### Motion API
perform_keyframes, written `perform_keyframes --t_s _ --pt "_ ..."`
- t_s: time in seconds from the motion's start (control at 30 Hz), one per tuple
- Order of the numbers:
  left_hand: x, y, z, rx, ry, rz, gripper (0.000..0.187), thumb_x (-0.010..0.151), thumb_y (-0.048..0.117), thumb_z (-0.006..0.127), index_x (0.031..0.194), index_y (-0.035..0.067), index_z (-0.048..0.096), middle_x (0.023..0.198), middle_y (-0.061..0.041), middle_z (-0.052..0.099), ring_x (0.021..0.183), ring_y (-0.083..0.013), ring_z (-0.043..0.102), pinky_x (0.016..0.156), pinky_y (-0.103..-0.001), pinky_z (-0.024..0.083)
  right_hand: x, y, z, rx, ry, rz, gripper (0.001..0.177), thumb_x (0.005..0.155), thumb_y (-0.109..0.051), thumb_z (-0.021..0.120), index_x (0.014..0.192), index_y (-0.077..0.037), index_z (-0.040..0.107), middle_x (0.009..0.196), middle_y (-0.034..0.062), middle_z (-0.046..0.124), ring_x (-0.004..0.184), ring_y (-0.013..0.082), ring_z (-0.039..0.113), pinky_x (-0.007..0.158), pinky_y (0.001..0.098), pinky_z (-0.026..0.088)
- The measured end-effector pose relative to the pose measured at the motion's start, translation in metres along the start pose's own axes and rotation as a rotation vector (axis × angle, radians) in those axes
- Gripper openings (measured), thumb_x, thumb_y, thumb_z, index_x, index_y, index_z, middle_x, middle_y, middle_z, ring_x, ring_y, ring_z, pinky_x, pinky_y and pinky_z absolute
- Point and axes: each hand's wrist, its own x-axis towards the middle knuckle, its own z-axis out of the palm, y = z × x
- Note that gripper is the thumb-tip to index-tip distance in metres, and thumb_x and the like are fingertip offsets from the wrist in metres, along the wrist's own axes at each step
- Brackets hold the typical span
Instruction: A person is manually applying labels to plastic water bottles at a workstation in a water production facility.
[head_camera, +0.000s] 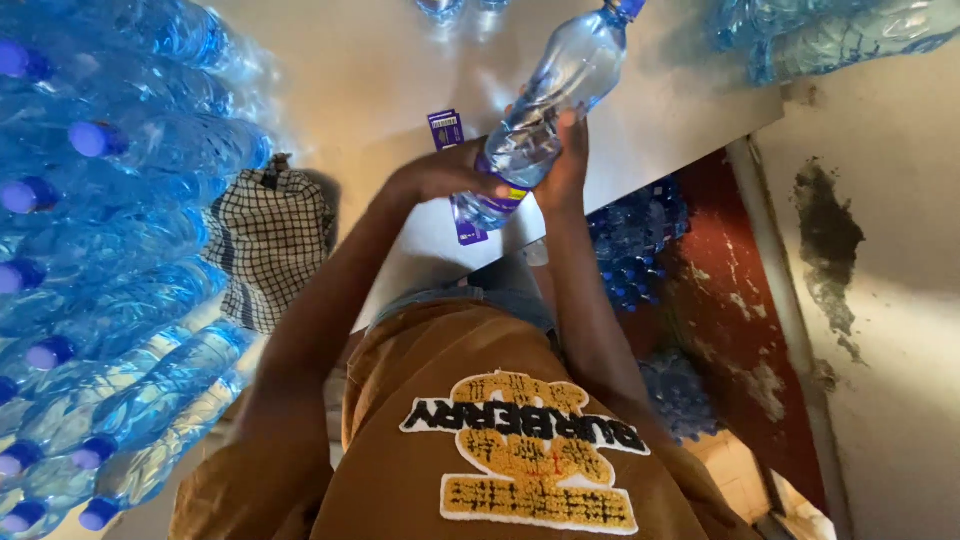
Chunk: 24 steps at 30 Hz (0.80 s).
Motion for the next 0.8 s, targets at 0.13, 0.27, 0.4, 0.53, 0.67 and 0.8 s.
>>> perform_keyframes --t_s 0.13,0.27,0.4,0.53,0.67,0.8 --pt "0.016 0.037 -0.038 0.325 0.041 0.047 0.123 0.080 0.058 0.089 0.172 0.008 0.024 0.174 -0.023 0.038 0.157 -0.0462 0.044 0.124 -0.057 0.044 0.023 -0.013 0.030 -0.375 0.104 -0.030 0.081 0.098 -0.037 0.088 0.163 -0.012 0.047 0.136 0.0112 0.068 0.116 0.0236 0.069 0.097 0.0392 0.059" --pt "0.060 0.018 -0.061 0.899 0.595 0.113 0.103 0.083 0.041 0.099 0.160 0.006 0.039 0.153 -0.023 0.060 0.136 -0.0487 0.058 0.100 -0.064 0.054 0.053 0.000 0.064 -0.551 -0.025 -0.127 0.088 0.090 -0.024 0.103 0.158 -0.016 0.047 0.147 0.0110 0.065 0.136 0.0289 0.065 0.113 0.0392 0.056" --pt "0.078 -0.002 -0.097 0.856 0.785 0.272 0.071 0.091 0.035 0.088 0.143 0.003 0.052 0.127 -0.025 0.071 0.109 -0.0489 0.069 0.077 -0.059 0.060 0.075 0.011 0.066 -0.617 -0.225 -0.135 0.082 0.111 -0.034 0.090 0.172 -0.020 0.038 0.170 0.0092 0.053 0.160 0.0308 0.053 0.133 0.0422 0.050" --pt "0.088 -0.021 -0.117 0.817 0.893 0.351 0.082 0.090 0.031 0.103 0.149 0.009 0.051 0.140 -0.021 0.074 0.122 -0.0459 0.075 0.093 -0.051 0.063 0.047 0.011 0.071 -0.831 -0.158 -0.040 0.095 0.108 -0.065 0.083 0.177 -0.026 0.030 0.185 0.0087 0.034 0.171 0.0391 0.041 0.133 0.0586 0.053" --pt "0.092 -0.028 -0.107 0.794 0.928 0.212 0.092 0.094 0.032 0.105 0.158 0.010 0.042 0.151 -0.021 0.064 0.135 -0.0447 0.068 0.094 -0.051 0.065 0.004 0.049 0.056 -1.490 -0.069 0.251 0.032 0.094 -0.042 0.068 0.099 -0.011 0.060 0.095 0.0103 0.071 0.093 0.0276 0.066 0.079 0.0446 0.052" --pt "0.077 -0.026 -0.087 0.548 0.965 0.242 0.080 0.101 0.024 0.096 0.160 0.018 0.041 0.158 -0.013 0.053 0.143 -0.0386 0.065 0.092 -0.048 0.069 -0.007 0.087 0.027 -1.693 -0.047 0.054 0.029 0.081 -0.035 0.084 0.084 -0.016 0.063 0.091 0.0061 0.073 0.081 0.0294 0.069 0.062 0.0454 0.052"
